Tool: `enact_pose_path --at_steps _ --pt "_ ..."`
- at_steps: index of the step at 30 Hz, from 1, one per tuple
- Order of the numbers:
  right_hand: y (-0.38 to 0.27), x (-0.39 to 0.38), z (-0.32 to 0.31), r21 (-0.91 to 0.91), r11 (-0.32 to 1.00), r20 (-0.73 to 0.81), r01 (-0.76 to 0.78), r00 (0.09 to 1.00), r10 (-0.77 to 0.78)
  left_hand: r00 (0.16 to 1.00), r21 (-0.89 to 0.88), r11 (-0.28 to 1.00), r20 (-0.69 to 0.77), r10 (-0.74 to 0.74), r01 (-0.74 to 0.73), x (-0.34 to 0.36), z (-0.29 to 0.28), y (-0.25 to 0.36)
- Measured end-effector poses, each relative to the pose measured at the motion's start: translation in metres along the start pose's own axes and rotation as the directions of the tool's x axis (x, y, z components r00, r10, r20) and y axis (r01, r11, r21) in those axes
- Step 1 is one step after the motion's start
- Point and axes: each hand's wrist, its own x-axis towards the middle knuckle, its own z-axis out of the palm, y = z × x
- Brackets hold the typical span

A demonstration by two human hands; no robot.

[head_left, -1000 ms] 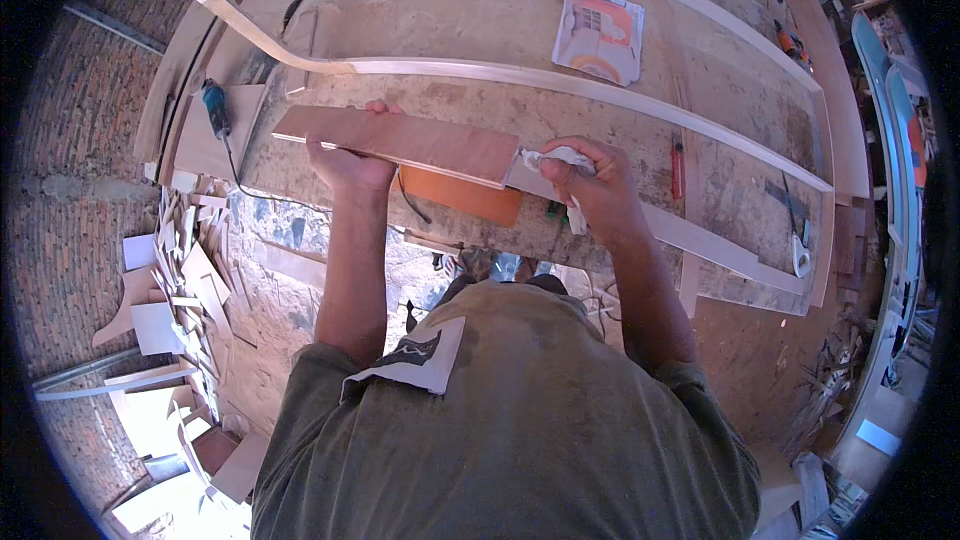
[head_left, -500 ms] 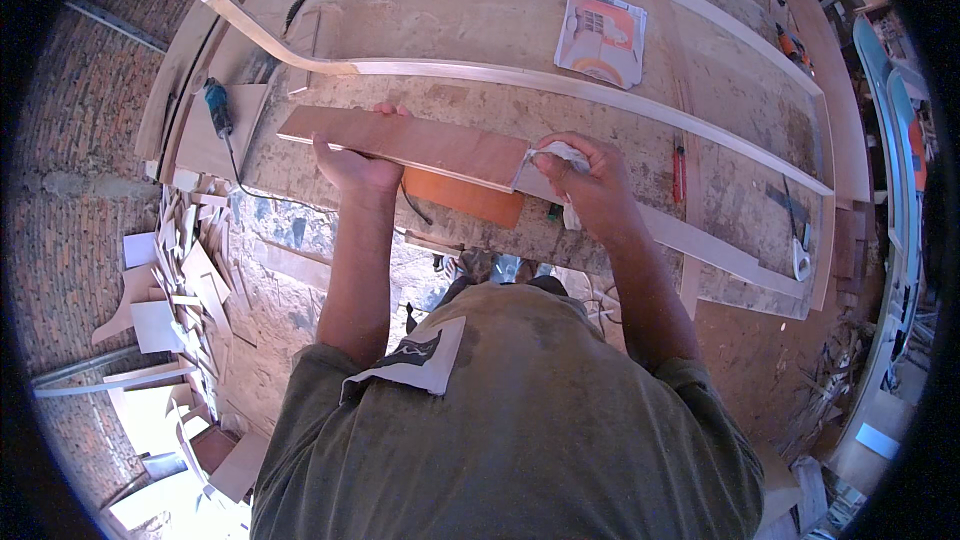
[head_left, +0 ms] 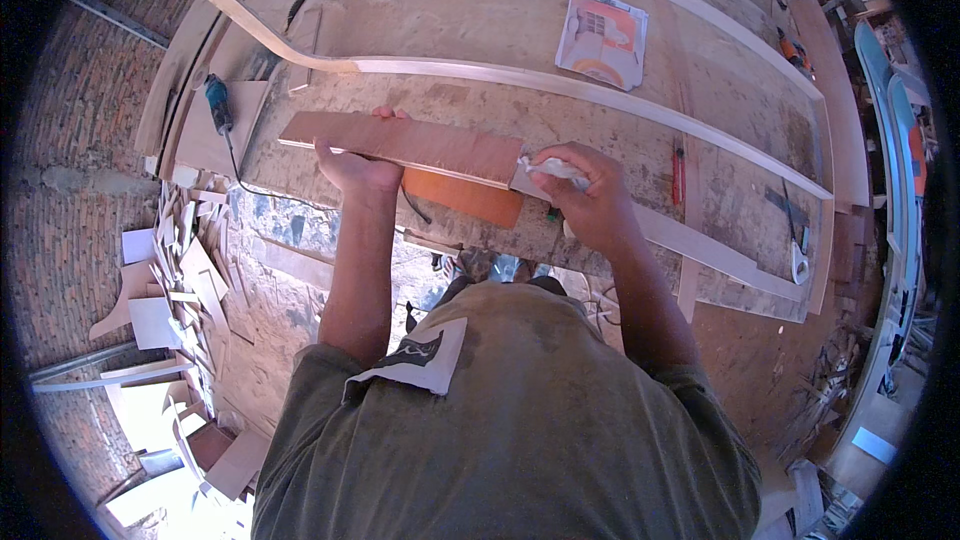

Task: The person assembles a wooden frame by applying glue to the joints, aligning the wood pieces, and securing them with a nail gun. They use a pencil to mark wood and a cloth to wipe down a surface.

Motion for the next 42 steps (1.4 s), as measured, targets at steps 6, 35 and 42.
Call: enact_pose_path --at_steps 6,35,42 --pt "-0.012 -0.007 0.009 -0.036 0.984 0.093 0.172 0.981 -0.168 0.999 0.01 1.0 -0.046 0.019 -0.018 0.005 -0.006 -0.001" --pt "0.066 0.057 0.007 -0.491 0.868 0.267 0.07 0.961 0.073 0.992 0.71 0.699 0.0 -0.129 0.091 0.056 0.03 -0.122" --pt "0.12 0.097 0.004 -0.436 0.887 -0.008 -0.15 0.987 0.163 0.963 0.952 0.257 0.213 -0.165 -0.166 0.112 0.035 -0.125"
